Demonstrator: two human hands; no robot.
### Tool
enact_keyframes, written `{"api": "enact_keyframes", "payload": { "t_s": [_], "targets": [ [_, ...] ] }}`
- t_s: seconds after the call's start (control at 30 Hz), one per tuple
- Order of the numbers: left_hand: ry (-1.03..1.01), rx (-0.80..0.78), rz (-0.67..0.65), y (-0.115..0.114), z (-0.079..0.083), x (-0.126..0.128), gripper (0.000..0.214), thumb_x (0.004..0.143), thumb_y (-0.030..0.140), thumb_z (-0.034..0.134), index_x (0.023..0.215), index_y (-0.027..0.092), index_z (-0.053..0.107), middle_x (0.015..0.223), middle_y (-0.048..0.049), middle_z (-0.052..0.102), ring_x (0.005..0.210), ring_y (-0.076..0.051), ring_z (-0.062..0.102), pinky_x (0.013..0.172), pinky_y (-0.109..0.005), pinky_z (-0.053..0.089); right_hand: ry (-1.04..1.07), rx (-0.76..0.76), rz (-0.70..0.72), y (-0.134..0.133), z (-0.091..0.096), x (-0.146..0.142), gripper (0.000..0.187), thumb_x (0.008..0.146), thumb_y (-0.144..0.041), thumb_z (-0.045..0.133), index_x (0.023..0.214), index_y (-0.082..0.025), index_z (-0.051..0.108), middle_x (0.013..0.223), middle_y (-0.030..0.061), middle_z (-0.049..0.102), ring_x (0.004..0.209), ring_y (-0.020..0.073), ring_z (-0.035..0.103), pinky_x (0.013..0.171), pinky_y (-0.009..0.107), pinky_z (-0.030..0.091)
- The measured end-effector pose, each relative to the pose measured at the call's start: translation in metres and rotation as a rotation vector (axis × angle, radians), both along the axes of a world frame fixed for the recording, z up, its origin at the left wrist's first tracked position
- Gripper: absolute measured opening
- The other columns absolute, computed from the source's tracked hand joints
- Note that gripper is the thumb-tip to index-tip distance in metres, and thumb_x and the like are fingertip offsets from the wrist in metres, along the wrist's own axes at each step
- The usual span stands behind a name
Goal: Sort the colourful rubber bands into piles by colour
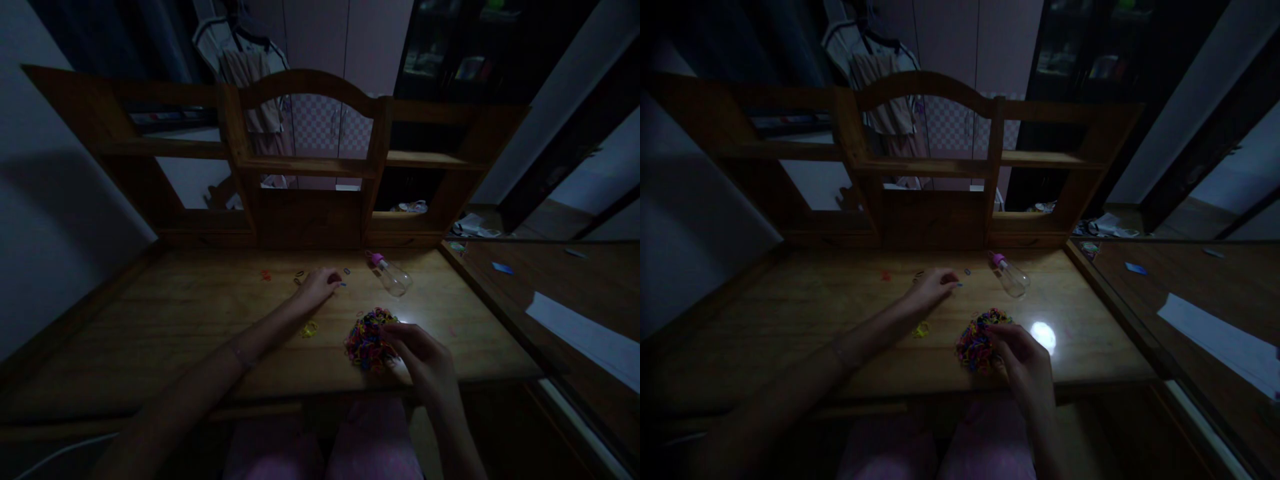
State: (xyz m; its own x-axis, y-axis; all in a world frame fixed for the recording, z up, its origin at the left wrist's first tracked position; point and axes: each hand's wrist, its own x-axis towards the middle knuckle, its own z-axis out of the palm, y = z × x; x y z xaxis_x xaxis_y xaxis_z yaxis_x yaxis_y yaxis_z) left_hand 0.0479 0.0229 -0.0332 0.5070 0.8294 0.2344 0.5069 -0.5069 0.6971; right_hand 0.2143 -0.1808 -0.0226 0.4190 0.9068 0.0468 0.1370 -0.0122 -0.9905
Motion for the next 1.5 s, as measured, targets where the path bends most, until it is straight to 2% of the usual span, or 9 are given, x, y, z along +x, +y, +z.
{"api": "enact_keyframes", "payload": {
  "t_s": [0.13,0.23,0.47,0.7,0.9,1.07,1.17,1.3,1.5],
  "targets": [
    [0.000,0.047,-0.013,0.023,-0.002,0.022,0.016,0.079,0.017,0.061,0.092,0.017,0.070,0.084,-0.0055,0.071,0.080,-0.018,0.065,0.076,-0.028,0.049,0.076,-0.028,-0.069,-0.008,0.000,0.000,0.026,0.069,-0.040,0.076,0.084,-0.020,0.069,0.087,0.0056,0.073,0.087,0.0243,0.070,0.080,0.036,0.055],
    [-0.008,0.077,-0.042,0.012,0.005,0.024,0.016,0.080,0.021,0.062,0.094,0.017,0.070,0.094,-0.0075,0.070,0.088,-0.019,0.064,0.082,-0.030,0.048,0.092,-0.033,-0.108,-0.013,0.006,0.004,0.027,0.068,-0.041,0.077,0.084,-0.019,0.068,0.087,0.0053,0.073,0.086,0.0247,0.070,0.077,0.035,0.056],
    [-0.195,-0.111,-0.383,-0.093,0.048,-0.004,0.026,0.087,0.034,0.059,0.110,0.023,0.065,0.103,-0.0034,0.069,0.091,-0.017,0.065,0.083,-0.027,0.051,0.154,-0.041,-0.029,-0.008,0.015,-0.001,0.032,0.066,-0.036,0.080,0.091,-0.018,0.068,0.091,0.0065,0.074,0.087,0.0234,0.070,0.077,0.032,0.057],
    [-0.224,-0.122,-0.384,-0.146,0.061,-0.026,0.027,0.095,0.017,0.044,0.110,0.024,0.065,0.109,-0.0022,0.065,0.103,-0.014,0.059,0.094,-0.026,0.046,0.154,-0.067,0.071,-0.002,0.013,-0.021,0.029,0.069,-0.036,0.079,0.089,-0.018,0.068,0.090,0.0068,0.074,0.086,0.0233,0.071,0.077,0.030,0.057],
    [-0.261,-0.122,-0.191,-0.149,0.039,-0.042,0.022,0.093,0.017,0.048,0.103,0.024,0.067,0.103,-0.0013,0.067,0.098,-0.014,0.062,0.089,-0.024,0.050,0.158,-0.080,0.136,-0.003,0.009,-0.022,0.039,0.073,-0.035,0.076,0.108,-0.022,0.065,0.105,0.0071,0.072,0.097,0.0230,0.069,0.083,0.031,0.057],
    [-0.166,-0.022,0.363,-0.121,-0.007,-0.106,0.017,0.086,0.036,0.059,0.095,0.023,0.068,0.100,-0.0026,0.069,0.096,-0.020,0.065,0.090,-0.033,0.051,0.006,-0.128,0.024,-0.005,0.003,-0.003,0.035,0.075,-0.042,0.072,0.103,-0.021,0.067,0.103,0.0070,0.071,0.094,0.0233,0.068,0.078,0.030,0.057],
    [-0.132,-0.071,0.560,-0.101,-0.028,-0.154,0.028,0.084,0.044,0.058,0.101,0.022,0.065,0.103,-0.0044,0.069,0.094,-0.021,0.066,0.088,-0.038,0.052,-0.030,-0.165,-0.034,-0.006,0.000,0.010,0.034,0.074,-0.047,0.070,0.095,-0.020,0.069,0.090,0.0065,0.073,0.084,0.0231,0.070,0.069,0.028,0.057],
    [-0.030,-0.077,0.608,-0.093,-0.037,-0.187,0.033,0.081,0.047,0.060,0.103,0.021,0.065,0.107,-0.0056,0.068,0.099,-0.024,0.065,0.093,-0.042,0.049,-0.088,-0.184,-0.090,-0.006,-0.001,0.019,0.035,0.074,-0.049,0.070,0.093,-0.020,0.068,0.086,0.0052,0.073,0.084,0.0223,0.069,0.067,0.025,0.055],
    [-0.012,0.031,0.633,-0.106,-0.027,-0.173,0.029,0.084,0.047,0.056,0.100,0.025,0.067,0.108,-0.0033,0.068,0.102,-0.023,0.063,0.094,-0.039,0.047,-0.154,-0.188,-0.124,-0.009,-0.001,0.022,0.032,0.077,-0.049,0.067,0.094,-0.021,0.068,0.087,0.0043,0.071,0.085,0.0212,0.068,0.065,0.023,0.053]
  ]
}}
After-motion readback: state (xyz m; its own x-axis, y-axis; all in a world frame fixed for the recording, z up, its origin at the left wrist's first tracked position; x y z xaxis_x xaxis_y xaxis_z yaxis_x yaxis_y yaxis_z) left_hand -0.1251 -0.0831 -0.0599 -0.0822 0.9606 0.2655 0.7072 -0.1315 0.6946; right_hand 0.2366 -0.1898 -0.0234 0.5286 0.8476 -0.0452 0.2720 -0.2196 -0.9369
